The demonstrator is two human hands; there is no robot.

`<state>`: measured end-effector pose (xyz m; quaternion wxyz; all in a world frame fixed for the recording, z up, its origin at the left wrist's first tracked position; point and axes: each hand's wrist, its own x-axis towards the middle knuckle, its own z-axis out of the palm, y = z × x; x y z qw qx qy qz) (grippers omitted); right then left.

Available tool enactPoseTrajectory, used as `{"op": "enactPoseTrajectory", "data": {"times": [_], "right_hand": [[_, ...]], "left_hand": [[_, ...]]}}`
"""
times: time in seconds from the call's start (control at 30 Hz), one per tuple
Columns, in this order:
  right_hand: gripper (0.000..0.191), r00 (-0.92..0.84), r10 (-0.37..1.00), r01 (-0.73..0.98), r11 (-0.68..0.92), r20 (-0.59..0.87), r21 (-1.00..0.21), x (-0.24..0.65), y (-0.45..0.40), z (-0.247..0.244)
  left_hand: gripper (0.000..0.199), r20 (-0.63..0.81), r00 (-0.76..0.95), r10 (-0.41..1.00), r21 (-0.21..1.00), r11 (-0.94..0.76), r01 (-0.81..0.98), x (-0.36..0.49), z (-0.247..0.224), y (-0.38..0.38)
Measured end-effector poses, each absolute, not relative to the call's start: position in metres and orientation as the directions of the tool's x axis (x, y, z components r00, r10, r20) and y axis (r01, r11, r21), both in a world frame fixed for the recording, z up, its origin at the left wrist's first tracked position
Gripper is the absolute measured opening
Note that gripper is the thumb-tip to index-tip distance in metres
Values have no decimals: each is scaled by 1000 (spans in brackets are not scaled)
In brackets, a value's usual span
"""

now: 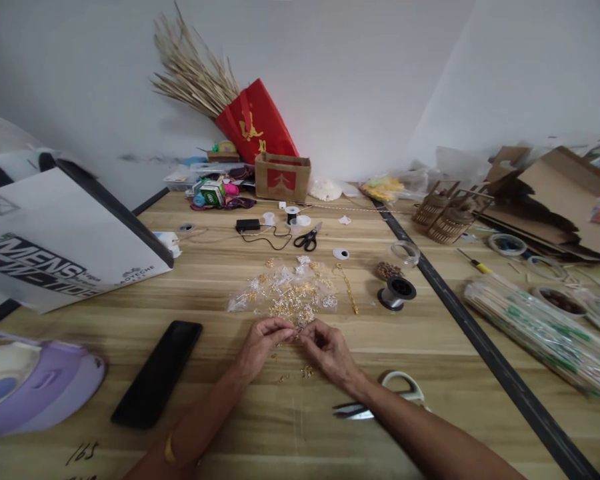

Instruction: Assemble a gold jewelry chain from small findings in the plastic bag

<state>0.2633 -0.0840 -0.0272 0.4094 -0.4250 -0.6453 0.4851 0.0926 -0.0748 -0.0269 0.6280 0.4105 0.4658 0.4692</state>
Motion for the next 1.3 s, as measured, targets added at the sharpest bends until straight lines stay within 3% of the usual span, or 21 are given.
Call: {"op": "enactPoseTrajectory", "data": {"times": [0.2, 1.3], "right_hand": [[24, -313, 938, 194, 216, 148, -957, 263, -85, -27], [15, -316, 929, 283, 288, 195, -915, 264, -86, -25]], "left_hand": [[21, -180, 130, 975, 975, 194, -111, 93, -23, -76], [17, -123, 123, 985, 992, 123, 8, 94, -22, -77]]}}
